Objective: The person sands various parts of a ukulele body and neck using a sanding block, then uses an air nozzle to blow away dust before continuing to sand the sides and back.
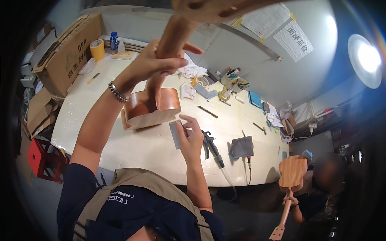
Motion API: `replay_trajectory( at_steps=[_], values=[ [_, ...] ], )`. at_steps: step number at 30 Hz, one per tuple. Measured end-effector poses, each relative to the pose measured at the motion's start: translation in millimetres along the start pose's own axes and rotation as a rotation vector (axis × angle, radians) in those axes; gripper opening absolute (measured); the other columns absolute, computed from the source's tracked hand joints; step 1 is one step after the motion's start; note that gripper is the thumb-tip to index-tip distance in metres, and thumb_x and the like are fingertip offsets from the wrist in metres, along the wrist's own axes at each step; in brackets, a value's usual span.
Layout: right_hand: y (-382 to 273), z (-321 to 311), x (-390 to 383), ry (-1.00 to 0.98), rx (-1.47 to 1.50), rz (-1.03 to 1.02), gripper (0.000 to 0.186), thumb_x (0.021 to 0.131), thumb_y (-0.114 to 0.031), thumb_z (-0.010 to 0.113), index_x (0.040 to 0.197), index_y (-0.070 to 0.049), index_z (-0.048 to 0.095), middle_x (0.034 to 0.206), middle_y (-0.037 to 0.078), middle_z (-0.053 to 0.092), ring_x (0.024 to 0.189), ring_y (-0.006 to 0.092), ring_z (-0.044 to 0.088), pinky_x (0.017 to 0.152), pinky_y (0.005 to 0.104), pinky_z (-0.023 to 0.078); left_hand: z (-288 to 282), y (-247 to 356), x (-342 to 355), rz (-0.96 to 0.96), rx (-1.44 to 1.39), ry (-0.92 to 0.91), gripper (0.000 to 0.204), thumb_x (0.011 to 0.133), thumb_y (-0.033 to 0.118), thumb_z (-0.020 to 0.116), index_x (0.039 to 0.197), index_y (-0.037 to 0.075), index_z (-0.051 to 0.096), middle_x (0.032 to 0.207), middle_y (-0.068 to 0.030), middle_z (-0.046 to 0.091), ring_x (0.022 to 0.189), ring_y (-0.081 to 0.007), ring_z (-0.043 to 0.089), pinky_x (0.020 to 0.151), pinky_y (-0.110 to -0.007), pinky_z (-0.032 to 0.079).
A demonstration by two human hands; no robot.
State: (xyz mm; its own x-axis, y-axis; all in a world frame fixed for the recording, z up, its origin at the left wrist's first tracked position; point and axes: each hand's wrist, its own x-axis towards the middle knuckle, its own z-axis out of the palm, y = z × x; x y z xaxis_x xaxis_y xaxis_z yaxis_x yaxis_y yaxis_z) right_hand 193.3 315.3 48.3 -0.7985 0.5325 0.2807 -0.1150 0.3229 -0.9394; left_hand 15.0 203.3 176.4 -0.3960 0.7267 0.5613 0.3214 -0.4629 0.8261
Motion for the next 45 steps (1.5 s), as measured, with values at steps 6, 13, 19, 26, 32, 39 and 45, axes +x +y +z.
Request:
replay_trajectory(
  at_steps=[6,13,19,26,32,39,45],
  values=[
    [-4.9,44.2,23.3,0.019,-0.396,-0.566,0.019,0.077,-0.003,0.064,0.096,-0.005,0.063,0.106,0.012,0.056,0.077,0.0256,0.059,0.062,0.0329,0.050,-4.8,3.2,-11.9,-0.032,0.034,0.088,0.046,0.080,0.012,0.061,0.117,-0.012,0.048,0.060,0.0022,0.046,0.046,-0.0026,0.039,0.050,-0.016,0.035],
    [-2.1,35.9,16.0,-0.106,-0.753,-0.867,0.046,0.073,-0.021,0.070,0.109,0.004,0.060,0.116,0.012,0.055,0.080,0.0226,0.053,0.070,0.0311,0.046,-16.0,2.6,-15.2,0.052,0.036,0.069,0.047,0.081,0.015,0.059,0.119,-0.010,0.047,0.060,0.0020,0.041,0.045,-0.0044,0.034,0.047,-0.019,0.030],
    [9.4,40.0,23.1,-0.078,-0.685,-0.798,0.048,0.071,-0.018,0.071,0.113,0.001,0.058,0.119,0.010,0.054,0.090,0.0258,0.053,0.081,0.0352,0.043,-7.0,-3.8,-4.9,0.036,0.041,0.054,0.047,0.082,0.016,0.058,0.120,-0.011,0.046,0.059,0.0022,0.040,0.045,-0.0039,0.034,0.046,-0.019,0.029],
    [8.5,34.4,36.7,-0.124,-0.607,-0.718,0.050,0.071,-0.023,0.070,0.114,0.000,0.057,0.118,0.007,0.052,0.095,0.0260,0.050,0.084,0.0363,0.040,-6.8,-9.8,8.0,0.015,0.063,0.094,0.050,0.083,0.017,0.058,0.121,-0.012,0.044,0.059,0.0024,0.041,0.045,-0.0032,0.033,0.048,-0.019,0.031],
    [11.8,41.6,48.1,-0.097,-0.653,-0.684,0.054,0.071,-0.033,0.068,0.109,0.003,0.058,0.118,0.008,0.050,0.107,0.0271,0.048,0.082,0.0383,0.040,-2.4,-14.4,14.7,0.031,0.016,0.065,0.045,0.081,0.015,0.060,0.116,-0.011,0.047,0.063,0.0003,0.047,0.044,-0.0031,0.036,0.046,-0.019,0.033],
    [7.5,40.7,59.2,-0.077,-0.669,-0.695,0.050,0.074,-0.034,0.065,0.107,0.002,0.057,0.111,0.009,0.050,0.092,0.0259,0.047,0.082,0.0373,0.040,-1.5,-18.8,19.6,0.066,-0.038,0.090,0.021,0.078,0.010,0.064,0.090,-0.006,0.059,0.081,-0.0146,0.064,0.043,-0.0030,0.043,0.045,-0.018,0.037],
    [5.9,37.4,44.8,-0.102,-0.677,-0.685,0.051,0.076,-0.033,0.064,0.110,0.004,0.056,0.112,0.011,0.050,0.094,0.0271,0.048,0.082,0.0370,0.040,-0.4,-14.3,19.3,0.025,-0.005,0.092,0.039,0.080,0.012,0.060,0.110,-0.010,0.047,0.069,-0.0041,0.047,0.045,-0.0037,0.038,0.047,-0.018,0.033]
  ],
)
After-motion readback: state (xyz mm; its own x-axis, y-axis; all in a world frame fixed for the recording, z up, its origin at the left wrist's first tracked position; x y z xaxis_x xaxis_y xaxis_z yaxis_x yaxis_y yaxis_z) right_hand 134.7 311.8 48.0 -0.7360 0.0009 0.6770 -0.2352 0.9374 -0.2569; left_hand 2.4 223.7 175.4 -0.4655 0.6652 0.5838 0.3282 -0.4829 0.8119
